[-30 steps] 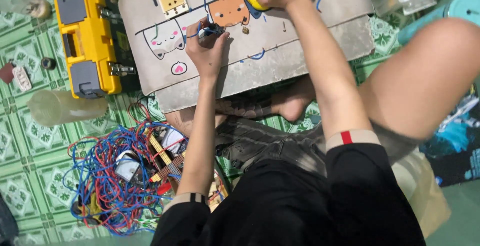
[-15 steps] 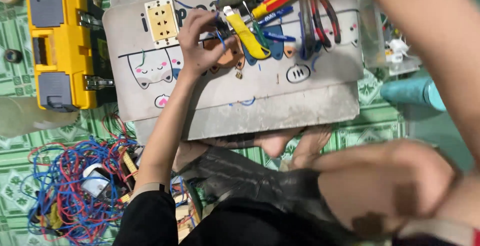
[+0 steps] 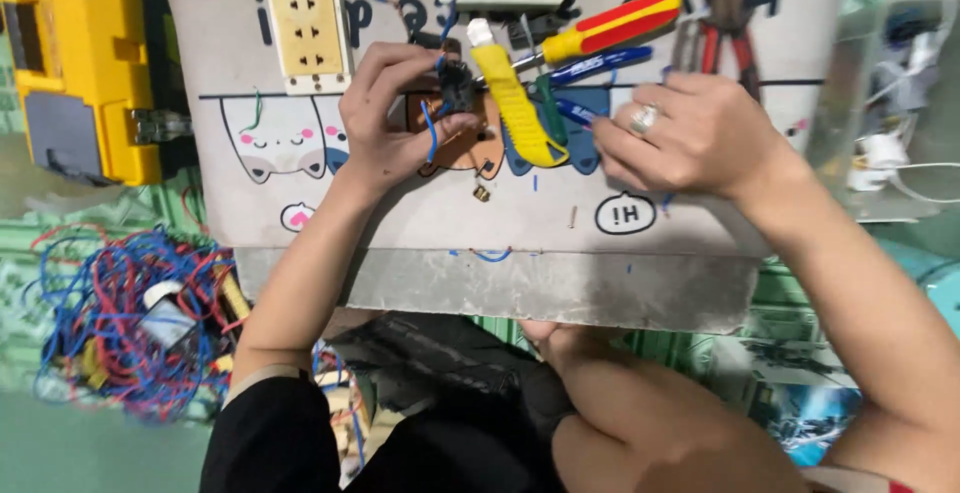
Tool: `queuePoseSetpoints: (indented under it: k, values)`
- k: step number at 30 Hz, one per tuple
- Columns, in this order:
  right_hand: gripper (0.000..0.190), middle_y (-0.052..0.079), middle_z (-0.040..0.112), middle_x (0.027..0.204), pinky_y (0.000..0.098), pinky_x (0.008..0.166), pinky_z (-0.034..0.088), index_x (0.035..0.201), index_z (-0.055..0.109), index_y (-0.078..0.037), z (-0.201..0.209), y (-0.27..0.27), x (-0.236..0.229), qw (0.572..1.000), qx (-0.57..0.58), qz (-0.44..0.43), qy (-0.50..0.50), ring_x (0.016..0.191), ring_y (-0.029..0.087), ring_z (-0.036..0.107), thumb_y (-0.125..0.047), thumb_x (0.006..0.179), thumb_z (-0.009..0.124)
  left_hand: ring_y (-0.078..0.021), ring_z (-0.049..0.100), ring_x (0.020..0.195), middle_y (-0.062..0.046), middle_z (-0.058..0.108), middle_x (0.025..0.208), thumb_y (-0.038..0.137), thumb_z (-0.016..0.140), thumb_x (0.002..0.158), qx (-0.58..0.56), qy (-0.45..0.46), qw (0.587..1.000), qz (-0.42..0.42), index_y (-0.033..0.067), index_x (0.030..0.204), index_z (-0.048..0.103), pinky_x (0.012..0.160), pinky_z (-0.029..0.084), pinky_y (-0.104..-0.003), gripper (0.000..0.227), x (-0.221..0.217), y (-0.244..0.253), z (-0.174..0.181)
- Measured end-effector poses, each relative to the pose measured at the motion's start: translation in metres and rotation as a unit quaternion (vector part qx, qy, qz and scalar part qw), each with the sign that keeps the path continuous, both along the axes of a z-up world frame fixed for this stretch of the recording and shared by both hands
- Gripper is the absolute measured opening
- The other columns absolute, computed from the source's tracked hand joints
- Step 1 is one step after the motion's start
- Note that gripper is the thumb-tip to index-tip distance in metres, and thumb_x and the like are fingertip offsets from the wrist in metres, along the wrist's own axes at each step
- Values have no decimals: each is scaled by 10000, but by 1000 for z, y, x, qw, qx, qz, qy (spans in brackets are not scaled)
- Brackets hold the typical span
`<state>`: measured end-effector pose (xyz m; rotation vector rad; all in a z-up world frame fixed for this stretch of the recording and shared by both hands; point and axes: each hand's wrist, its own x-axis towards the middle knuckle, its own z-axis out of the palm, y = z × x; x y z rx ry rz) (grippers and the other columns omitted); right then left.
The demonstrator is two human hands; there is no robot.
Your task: The person uses a screwdriver to tighten a screw on a black electrical component. They then pick up a white electrical socket and connect blue wires to its terminals, securing them with the screwdriver.
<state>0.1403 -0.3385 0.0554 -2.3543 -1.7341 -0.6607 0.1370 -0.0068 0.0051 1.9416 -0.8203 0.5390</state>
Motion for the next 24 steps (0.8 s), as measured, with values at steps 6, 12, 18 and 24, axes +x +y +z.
queuePoseSetpoints:
  k: [6,12,18,24]
  values:
    - [127,-46,612,682,233,524,435,895,743,-162,-29,48,2,996,64,-6,56,645,113,628,-198,1016,739,-315,674,957,-219,662,1104,363,879,932,52,-35,998,14,-27,1246,607,783,597,-394,570,0,6,-6]
    - [188,-28,511,667,270,502,308,795,660,-143,-38,63,-11,979,181,-58,78,583,126,501,-99,976,686,-287,669,905,-228,572,1172,208,840,1011,51,13,998,-32,-28,1328,551,733,692,-387,490,1,7,2]
    - [115,86,582,674,339,511,393,825,727,25,-42,77,-43,922,342,-115,137,573,211,528,44,865,621,-293,632,949,-213,545,1166,187,851,993,-5,18,999,-43,-41,1301,557,744,680,-381,483,-1,6,1]
    - [61,205,604,818,408,608,426,916,717,112,-35,90,-59,923,332,-126,148,693,332,542,94,937,662,-240,643,952,-169,552,1146,95,941,932,-56,89,992,-75,4,1304,601,775,630,-332,513,-9,6,-2]
